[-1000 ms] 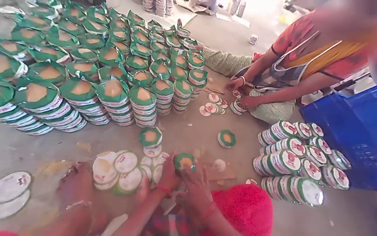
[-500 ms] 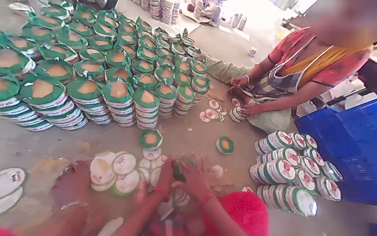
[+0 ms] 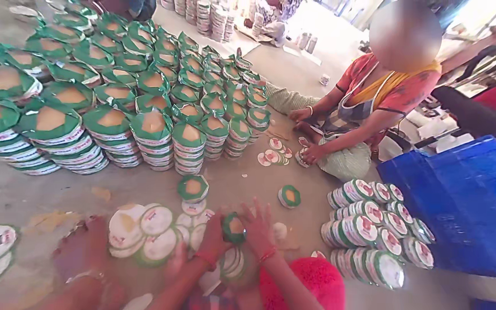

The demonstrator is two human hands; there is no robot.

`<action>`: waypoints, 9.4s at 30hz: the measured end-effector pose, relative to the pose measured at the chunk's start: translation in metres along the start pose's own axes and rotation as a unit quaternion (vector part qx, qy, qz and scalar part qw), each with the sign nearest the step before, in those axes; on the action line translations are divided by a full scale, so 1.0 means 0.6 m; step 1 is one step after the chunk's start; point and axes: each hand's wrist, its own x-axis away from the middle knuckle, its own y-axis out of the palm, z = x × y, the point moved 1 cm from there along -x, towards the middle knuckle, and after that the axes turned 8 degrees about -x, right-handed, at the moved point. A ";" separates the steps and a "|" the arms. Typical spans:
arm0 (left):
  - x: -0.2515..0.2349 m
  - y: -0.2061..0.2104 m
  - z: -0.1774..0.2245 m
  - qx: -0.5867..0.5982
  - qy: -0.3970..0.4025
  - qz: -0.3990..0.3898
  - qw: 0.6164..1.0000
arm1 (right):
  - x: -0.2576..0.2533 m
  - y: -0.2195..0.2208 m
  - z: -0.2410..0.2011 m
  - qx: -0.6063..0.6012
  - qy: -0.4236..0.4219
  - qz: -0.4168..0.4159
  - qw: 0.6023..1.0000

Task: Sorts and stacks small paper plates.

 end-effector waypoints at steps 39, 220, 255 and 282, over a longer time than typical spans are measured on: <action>0.000 0.010 -0.007 -0.043 0.030 0.023 0.998 | 0.106 0.086 0.046 -0.056 0.009 0.186 0.981; -0.053 -0.156 0.046 0.076 0.049 0.269 0.959 | -0.127 0.061 -0.012 -0.157 0.008 0.131 0.979; -0.071 -0.146 0.034 0.162 0.029 0.222 0.961 | -0.131 -0.021 0.295 -0.153 0.288 0.156 0.932; -0.079 -0.152 0.033 0.153 -0.062 0.136 0.977 | 0.099 0.023 0.154 -0.254 0.197 0.144 0.936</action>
